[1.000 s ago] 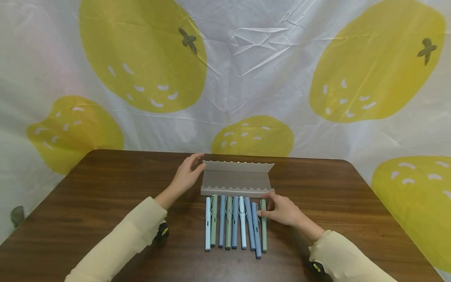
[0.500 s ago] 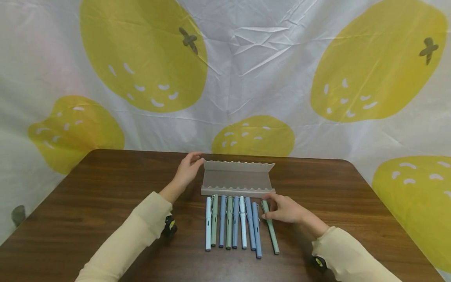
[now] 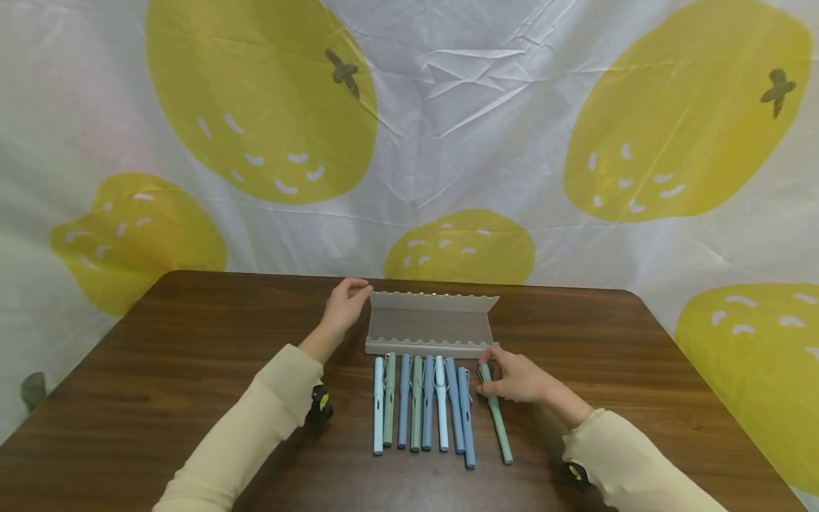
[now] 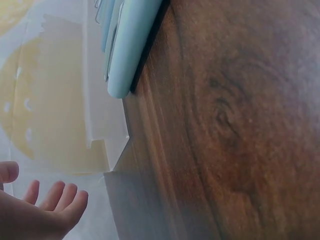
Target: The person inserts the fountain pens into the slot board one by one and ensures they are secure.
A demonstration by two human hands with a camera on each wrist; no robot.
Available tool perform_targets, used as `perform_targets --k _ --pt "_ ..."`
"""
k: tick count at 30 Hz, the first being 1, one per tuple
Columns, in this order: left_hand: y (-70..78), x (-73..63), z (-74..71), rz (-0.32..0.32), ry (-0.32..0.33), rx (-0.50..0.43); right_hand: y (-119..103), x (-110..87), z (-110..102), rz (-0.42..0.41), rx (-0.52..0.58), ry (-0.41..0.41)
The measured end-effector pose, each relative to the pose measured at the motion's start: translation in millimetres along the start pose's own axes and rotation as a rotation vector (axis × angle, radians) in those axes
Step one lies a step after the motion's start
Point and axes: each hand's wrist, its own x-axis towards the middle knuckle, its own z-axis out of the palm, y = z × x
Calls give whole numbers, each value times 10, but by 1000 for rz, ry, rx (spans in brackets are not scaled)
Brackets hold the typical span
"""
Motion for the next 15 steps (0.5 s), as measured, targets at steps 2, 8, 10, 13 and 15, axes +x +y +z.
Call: perform_targets --k 2,8,10,13,15 --pt "-1 0 3 -1 5 8 10 -8 -9 -1 18 0" --pt "2 -7 10 6 16 30 55 -47 -83 -58 128 -12" --pt "-2 -5 15 9 19 39 65 -50 -120 -92 179 -8" --pt "-4 -5 25 9 23 50 75 -43 -181 -127 274 -3" --pt "-8 -4 32 8 22 54 78 -37 -222 -138 305 9"
